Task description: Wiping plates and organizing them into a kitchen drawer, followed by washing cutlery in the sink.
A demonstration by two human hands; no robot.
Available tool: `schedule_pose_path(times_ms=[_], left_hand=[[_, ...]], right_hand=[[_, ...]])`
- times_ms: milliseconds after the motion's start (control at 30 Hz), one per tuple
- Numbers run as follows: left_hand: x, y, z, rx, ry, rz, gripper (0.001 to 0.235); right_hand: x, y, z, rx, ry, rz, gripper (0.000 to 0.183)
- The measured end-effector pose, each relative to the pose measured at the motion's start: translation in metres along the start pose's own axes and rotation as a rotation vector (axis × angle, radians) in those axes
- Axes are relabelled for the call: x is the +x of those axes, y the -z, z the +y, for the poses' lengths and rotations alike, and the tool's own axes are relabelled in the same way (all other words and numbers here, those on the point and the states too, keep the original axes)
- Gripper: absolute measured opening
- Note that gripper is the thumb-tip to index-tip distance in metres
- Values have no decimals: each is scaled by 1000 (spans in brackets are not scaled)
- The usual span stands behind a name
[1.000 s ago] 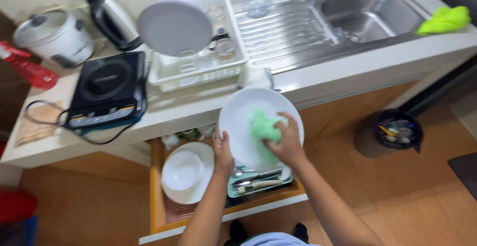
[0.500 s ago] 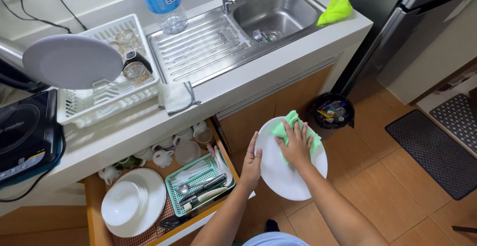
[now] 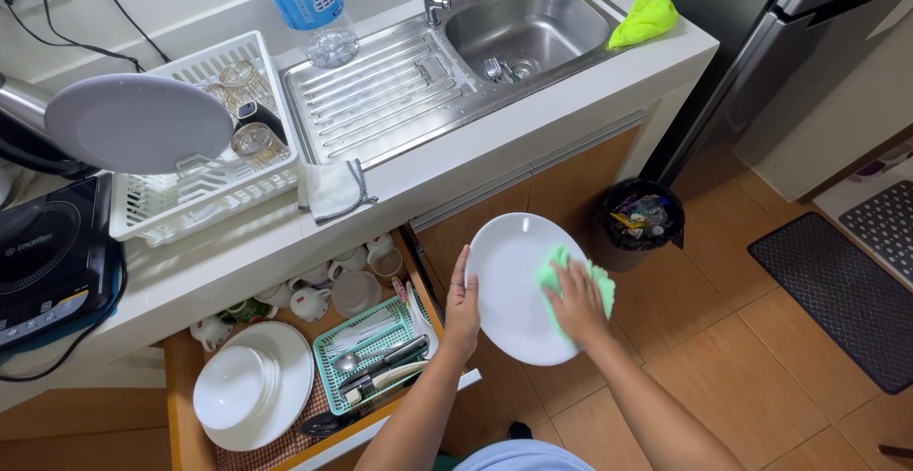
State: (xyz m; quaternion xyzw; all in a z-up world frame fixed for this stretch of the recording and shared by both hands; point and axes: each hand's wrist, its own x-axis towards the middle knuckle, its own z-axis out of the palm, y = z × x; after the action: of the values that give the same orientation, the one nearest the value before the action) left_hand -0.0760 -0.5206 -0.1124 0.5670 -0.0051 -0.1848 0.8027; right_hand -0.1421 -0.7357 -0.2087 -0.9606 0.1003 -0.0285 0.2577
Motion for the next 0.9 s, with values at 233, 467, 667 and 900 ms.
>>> schedule_pose_path(times_ms=[233,467,667,900], left_hand=[[7,-8,-18,133,-73,-80,51],[8,4,5,64,-84,18,51],[3,-22,-6,135,-66,-77,52],[20,-5,-21,-44,-166,-13,50]], right_hand=[[5,48,-112,147,13,83,68],[-33,22,-32,151,133,-32,62],[36,51,-37,-14,-143,115,62],[-23,35,-100,214,272,21,57]])
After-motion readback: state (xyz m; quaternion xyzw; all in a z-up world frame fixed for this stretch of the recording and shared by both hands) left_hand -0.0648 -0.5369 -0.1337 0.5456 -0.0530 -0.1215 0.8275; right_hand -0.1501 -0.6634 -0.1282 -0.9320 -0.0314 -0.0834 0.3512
